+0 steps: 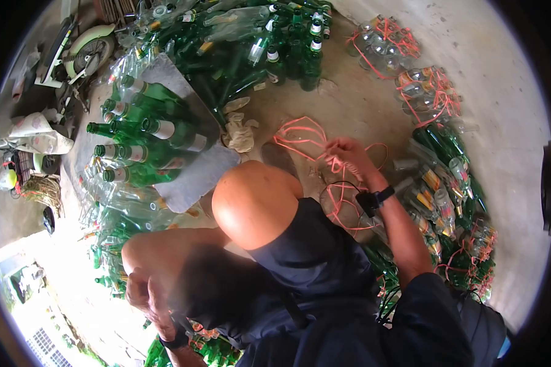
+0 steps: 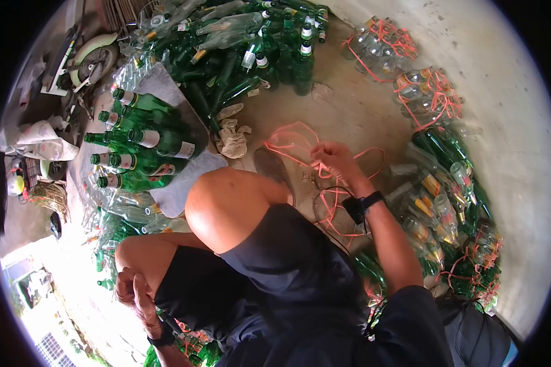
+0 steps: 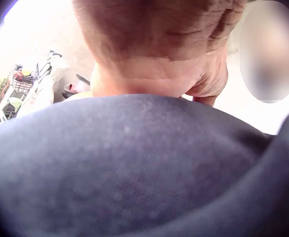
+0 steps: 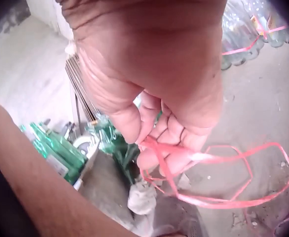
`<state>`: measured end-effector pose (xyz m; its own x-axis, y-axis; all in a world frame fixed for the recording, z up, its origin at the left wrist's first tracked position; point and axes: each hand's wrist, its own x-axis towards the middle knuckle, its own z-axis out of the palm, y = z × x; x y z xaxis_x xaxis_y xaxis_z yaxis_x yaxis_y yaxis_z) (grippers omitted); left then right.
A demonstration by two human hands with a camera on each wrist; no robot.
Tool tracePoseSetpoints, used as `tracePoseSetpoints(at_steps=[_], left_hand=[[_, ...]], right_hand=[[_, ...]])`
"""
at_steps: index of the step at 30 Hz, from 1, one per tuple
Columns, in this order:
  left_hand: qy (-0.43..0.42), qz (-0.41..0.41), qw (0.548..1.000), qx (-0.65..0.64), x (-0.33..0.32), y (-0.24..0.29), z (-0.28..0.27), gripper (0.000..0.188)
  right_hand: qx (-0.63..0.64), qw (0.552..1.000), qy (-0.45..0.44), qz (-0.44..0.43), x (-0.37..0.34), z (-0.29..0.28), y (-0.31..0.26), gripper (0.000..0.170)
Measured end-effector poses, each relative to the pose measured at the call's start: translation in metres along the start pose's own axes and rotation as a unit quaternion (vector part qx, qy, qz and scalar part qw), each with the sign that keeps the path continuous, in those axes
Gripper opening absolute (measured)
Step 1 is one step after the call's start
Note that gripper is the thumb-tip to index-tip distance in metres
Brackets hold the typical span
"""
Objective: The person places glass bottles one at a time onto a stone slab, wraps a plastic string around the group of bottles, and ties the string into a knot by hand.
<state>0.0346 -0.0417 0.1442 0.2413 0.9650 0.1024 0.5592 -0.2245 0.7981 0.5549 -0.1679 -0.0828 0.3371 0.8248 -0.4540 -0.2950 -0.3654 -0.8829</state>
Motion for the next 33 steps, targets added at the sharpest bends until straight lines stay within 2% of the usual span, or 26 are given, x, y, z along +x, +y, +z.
tracePoseSetpoints(at_steps=[2, 4, 6, 11, 14, 16, 17, 20, 21, 23, 24, 26, 29, 30, 33], left_hand=[[-0.002, 0.013, 1.000, 0.018, -0.001, 0.001, 0.000, 0.027], [-0.014, -0.009, 1.000, -0.014, 0.001, 0.009, 0.005, 0.026], [-0.015, -0.016, 0.999, -0.032, 0.001, 0.014, 0.008, 0.026], [-0.037, -0.023, 0.998, -0.038, 0.004, 0.026, 0.008, 0.024], [-0.032, -0.057, 0.995, -0.072, 0.005, 0.042, 0.017, 0.024], [-0.079, -0.062, 0.994, -0.048, 0.006, 0.061, 0.020, 0.021], [-0.076, -0.059, 0.994, -0.050, 0.006, 0.068, 0.024, 0.021], [-0.184, -0.060, 0.976, -0.100, 0.004, 0.089, 0.035, 0.022], [-0.181, -0.058, 0.977, -0.100, 0.005, 0.097, 0.042, 0.022], [-0.288, -0.010, 0.936, -0.203, 0.010, 0.113, 0.058, 0.026], [-0.286, -0.008, 0.937, -0.203, 0.011, 0.115, 0.064, 0.026], [-0.353, 0.001, 0.907, -0.232, 0.012, 0.118, 0.078, 0.027], [-0.376, -0.031, 0.888, -0.263, 0.012, 0.141, 0.099, 0.032], [-0.396, -0.012, 0.885, -0.245, 0.015, 0.144, 0.103, 0.037], [-0.418, -0.008, 0.877, -0.235, 0.026, 0.154, 0.119, 0.037]], right_hand=[[0.011, 1.000, 0.026, -0.005, -0.018, -0.007, -0.033, 0.017], [0.023, 0.998, 0.051, -0.011, -0.035, -0.011, -0.061, 0.017], [0.087, 0.990, 0.059, -0.089, -0.051, -0.013, -0.084, 0.014], [0.120, 0.980, 0.066, -0.145, -0.079, -0.014, -0.131, 0.015], [0.132, 0.971, 0.065, -0.190, -0.092, -0.008, -0.155, 0.016], [0.135, 0.968, 0.057, -0.206, -0.100, -0.002, -0.168, 0.016], [0.139, 0.964, 0.049, -0.219, -0.104, 0.001, -0.174, 0.016], [0.122, 0.962, 0.034, -0.243, -0.116, 0.012, -0.185, 0.017], [0.106, 0.961, 0.035, -0.252, -0.119, 0.015, -0.188, 0.017], [0.106, 0.959, 0.025, -0.262, -0.128, 0.024, -0.194, 0.017], [0.107, 0.957, 0.016, -0.268, -0.132, 0.028, -0.197, 0.017], [0.107, 0.953, 0.008, -0.285, -0.139, 0.036, -0.201, 0.017], [0.110, 0.944, -0.013, -0.310, -0.152, 0.044, -0.205, 0.017], [0.115, 0.941, -0.028, -0.318, -0.156, 0.047, -0.207, 0.017], [0.130, 0.937, -0.060, -0.320, -0.169, 0.061, -0.210, 0.018]])
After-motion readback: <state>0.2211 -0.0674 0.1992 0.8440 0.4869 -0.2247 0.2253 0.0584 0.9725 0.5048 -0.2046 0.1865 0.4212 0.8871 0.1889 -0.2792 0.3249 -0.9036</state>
